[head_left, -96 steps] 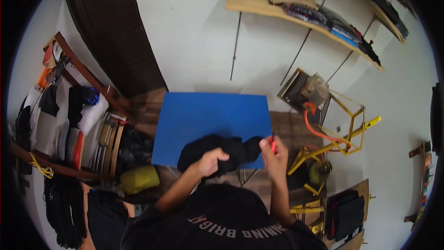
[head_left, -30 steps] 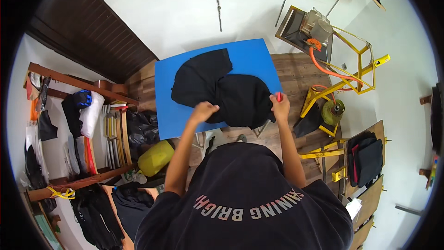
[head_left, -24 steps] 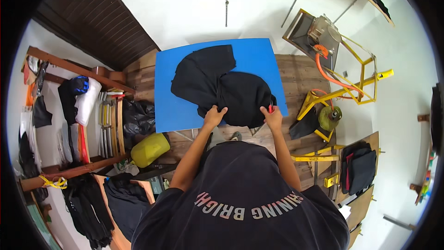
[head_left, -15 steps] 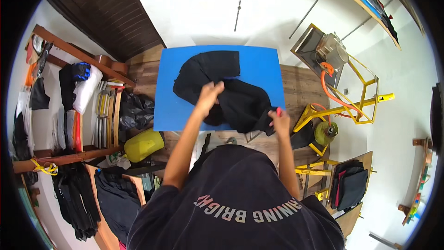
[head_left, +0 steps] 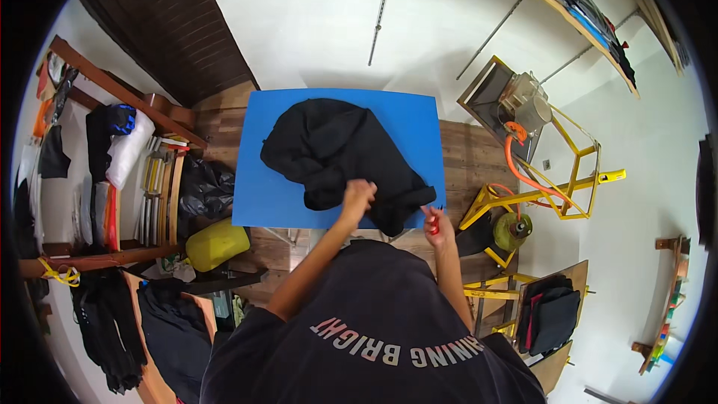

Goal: Trim excess threads from a black garment using small snips.

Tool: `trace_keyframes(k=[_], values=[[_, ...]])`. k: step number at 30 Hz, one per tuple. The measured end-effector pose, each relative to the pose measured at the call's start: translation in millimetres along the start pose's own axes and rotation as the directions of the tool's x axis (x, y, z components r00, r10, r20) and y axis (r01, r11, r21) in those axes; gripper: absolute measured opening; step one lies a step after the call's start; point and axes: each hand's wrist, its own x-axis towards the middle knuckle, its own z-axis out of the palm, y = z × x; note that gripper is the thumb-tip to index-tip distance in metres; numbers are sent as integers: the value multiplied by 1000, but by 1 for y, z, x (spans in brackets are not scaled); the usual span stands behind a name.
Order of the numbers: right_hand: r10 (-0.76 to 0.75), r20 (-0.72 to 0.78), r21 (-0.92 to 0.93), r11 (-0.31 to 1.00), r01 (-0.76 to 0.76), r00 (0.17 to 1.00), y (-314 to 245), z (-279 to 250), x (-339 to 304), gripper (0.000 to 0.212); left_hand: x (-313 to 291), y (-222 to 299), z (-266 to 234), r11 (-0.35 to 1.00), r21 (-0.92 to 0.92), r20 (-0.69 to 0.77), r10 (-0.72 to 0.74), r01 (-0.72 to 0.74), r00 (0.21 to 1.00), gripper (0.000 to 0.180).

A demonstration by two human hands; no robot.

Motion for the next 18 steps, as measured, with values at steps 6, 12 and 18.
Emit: trace_keyframes(k=[6, 12, 18], values=[[-74, 7, 64, 995, 73, 997, 10, -14, -7, 11, 35, -29, 23, 757, -256, 190, -571, 601, 799, 72], [-158, 70, -142, 976, 167, 985, 6, 29, -39, 14, 69, -73, 62, 831, -437, -183, -457, 344, 871, 67], [-216, 97, -191, 954, 231, 971, 19, 61, -70, 20, 57, -47, 23, 822, -563, -285, -297, 91, 911, 49]])
